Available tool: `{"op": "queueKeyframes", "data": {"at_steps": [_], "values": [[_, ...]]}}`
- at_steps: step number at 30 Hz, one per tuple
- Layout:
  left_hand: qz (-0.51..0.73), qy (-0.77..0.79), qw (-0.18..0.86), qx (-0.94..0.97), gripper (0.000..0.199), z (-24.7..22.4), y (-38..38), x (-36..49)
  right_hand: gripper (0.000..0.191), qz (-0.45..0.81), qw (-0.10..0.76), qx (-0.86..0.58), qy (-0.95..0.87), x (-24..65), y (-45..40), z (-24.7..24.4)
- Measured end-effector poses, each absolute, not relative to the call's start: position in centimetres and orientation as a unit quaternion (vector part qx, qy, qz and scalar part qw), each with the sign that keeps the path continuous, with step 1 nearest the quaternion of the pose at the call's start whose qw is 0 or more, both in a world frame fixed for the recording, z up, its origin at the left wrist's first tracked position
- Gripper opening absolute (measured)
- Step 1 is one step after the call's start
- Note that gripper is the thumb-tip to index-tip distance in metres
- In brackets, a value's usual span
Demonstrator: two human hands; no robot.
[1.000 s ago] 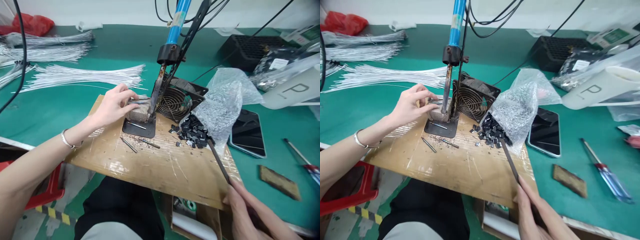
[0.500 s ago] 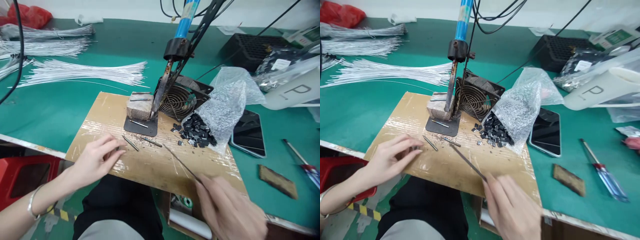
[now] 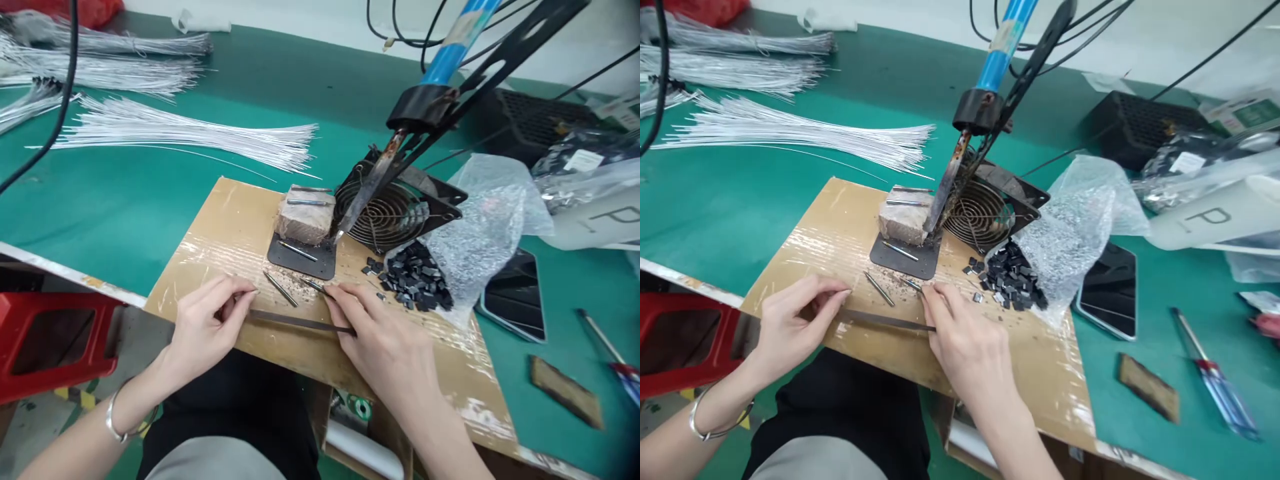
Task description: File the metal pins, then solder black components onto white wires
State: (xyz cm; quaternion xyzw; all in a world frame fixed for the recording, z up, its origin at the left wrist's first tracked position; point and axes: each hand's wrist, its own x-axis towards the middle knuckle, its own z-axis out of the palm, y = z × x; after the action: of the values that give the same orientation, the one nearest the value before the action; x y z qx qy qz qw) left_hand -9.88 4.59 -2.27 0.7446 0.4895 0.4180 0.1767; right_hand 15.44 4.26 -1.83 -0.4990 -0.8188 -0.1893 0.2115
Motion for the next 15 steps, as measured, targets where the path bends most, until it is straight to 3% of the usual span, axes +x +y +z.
{"op": "queueKeyframes", "data": {"at_steps": [4,9,15], "values": [[0.429,0.508,0.188,0.723,0.009,-2.4,4.6,-9.8,0.012,-0.177,0.233,-0.486,-0.824,15.7,3.8,-1.8],[0.442,0.508,0.234,0.701,0.007,-1.9,4.7,-10.0,0.019,-0.121,0.333,-0.490,-0.796,14.1,1.5,-1.7],[0.427,0.427,0.474,0.641,0.014,-0.6,3.6,-8.3,0.022,0.077,0.468,-0.520,-0.710,10.3,-0.8,-1.3]]}}
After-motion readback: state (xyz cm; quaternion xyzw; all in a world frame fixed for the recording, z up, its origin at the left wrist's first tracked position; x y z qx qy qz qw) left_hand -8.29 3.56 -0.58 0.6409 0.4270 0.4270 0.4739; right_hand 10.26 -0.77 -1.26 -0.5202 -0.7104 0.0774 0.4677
